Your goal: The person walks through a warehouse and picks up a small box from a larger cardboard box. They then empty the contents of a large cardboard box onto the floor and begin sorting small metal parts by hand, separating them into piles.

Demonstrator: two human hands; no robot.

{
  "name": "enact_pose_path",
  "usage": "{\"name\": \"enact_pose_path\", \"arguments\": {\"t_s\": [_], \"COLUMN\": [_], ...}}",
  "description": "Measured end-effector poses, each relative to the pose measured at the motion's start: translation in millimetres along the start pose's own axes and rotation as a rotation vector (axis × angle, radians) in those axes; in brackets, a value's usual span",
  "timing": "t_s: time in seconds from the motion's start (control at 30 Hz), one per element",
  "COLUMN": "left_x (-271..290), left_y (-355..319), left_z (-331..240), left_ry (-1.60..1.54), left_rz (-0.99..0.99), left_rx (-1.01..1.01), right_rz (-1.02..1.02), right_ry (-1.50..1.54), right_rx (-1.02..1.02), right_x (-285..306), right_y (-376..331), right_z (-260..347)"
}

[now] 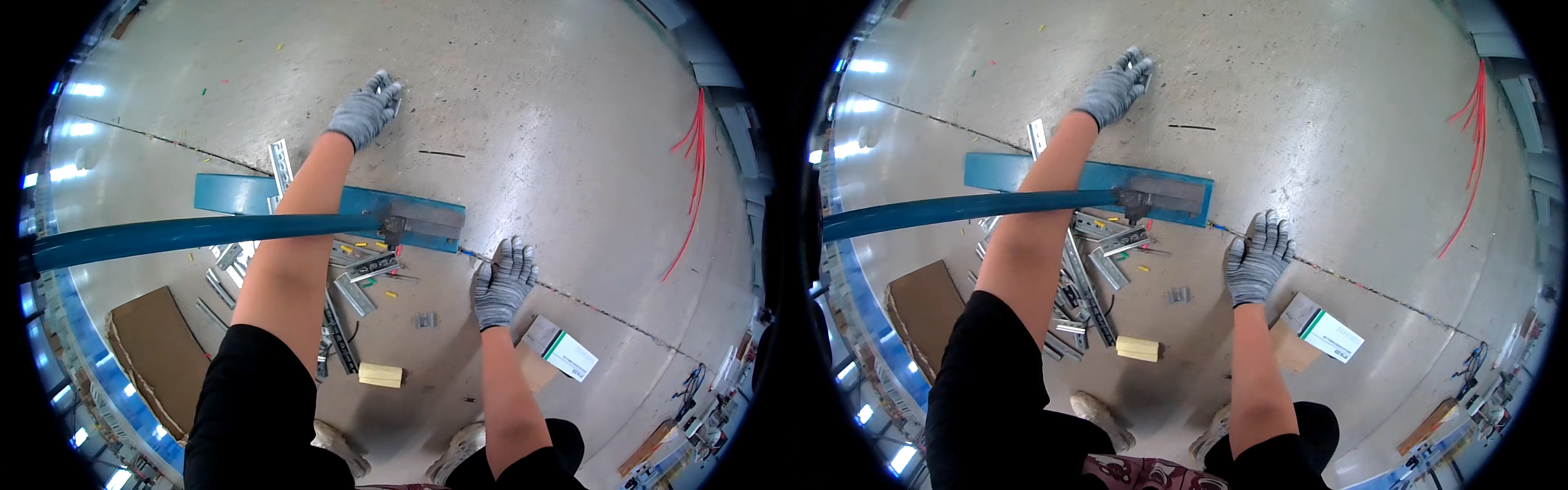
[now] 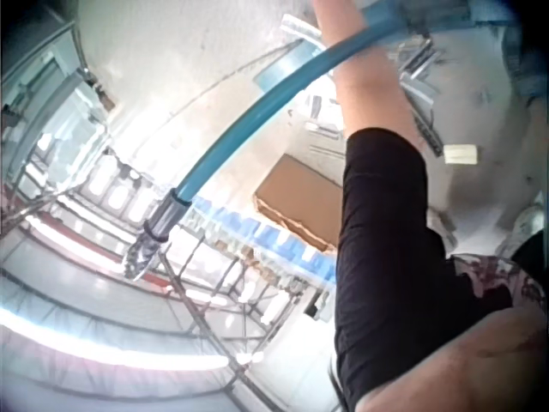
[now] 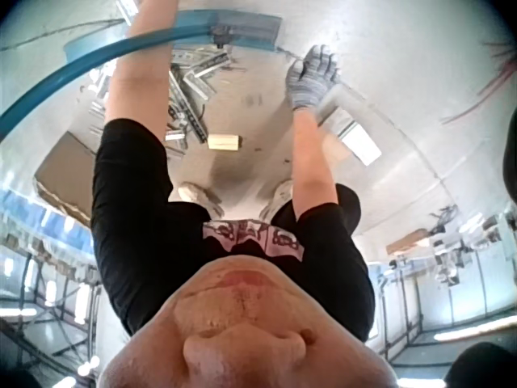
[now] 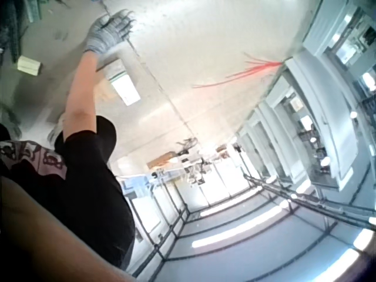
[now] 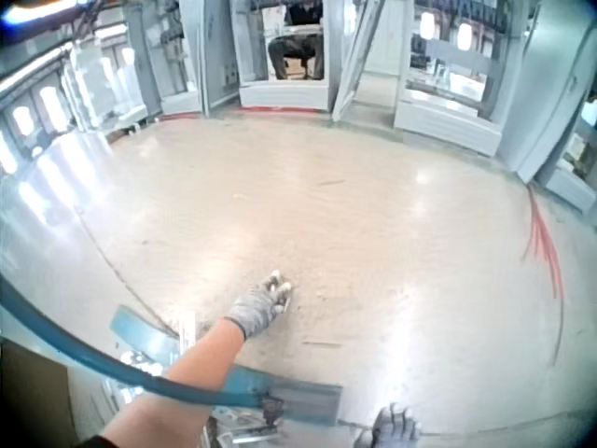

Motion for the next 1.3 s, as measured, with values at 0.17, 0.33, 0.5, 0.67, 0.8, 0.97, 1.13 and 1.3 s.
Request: {"name": "enact_pose_path", "arguments": {"t_s": [0.17, 0.33, 0.5, 0.67, 0.8, 0.97, 1.13, 1.3], "left_x": [1, 9, 3, 8, 9, 10, 11, -19], "left_y": [-74, -94, -91, -97, -99, -92, -94, -82], "left_z": [6, 19, 17, 1, 3, -12, -38, -52], "left_ry": [-0.072, -0.208, -0.161, -0.296, -0.168, -0.252, -0.148, -0.085], "left_rz": [0.057, 0.016, -0.076, -0.138, -0.160, -0.185, -0.116, 0.050], "left_rx": [-0.018, 0.160, 0.106, 0.235, 0.101, 0.235, 0.088, 0.130], "right_rz": [0.013, -0.036, -0.056, -0.071, -0.076, -0.082, -0.091, -0.100], "right_ry": [-0.005, -0.027, -0.030, -0.026, 0.001, -0.007, -0.021, -0.041], "right_rx": [-0.014, 0.012, 0.039, 0.048, 0.045, 0.053, 0.057, 0.052], "right_x": [4, 3, -2, -8, -2, 0, -3, -5], "right_y": [-1, 0, 29, 28, 27, 26, 24, 25], "right_z": [-4, -1, -6, -9, -3, -3, -7, -18]}}
Point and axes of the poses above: each hand's wrist, its own y-axis towards the middle knuckle, its own x-axis out of the back of the hand, z = x × y, the point moved 4 cm from there along y, towards the middle knuckle, and after that the axes turned 14 degrees about -z, right-handed, at the moved point
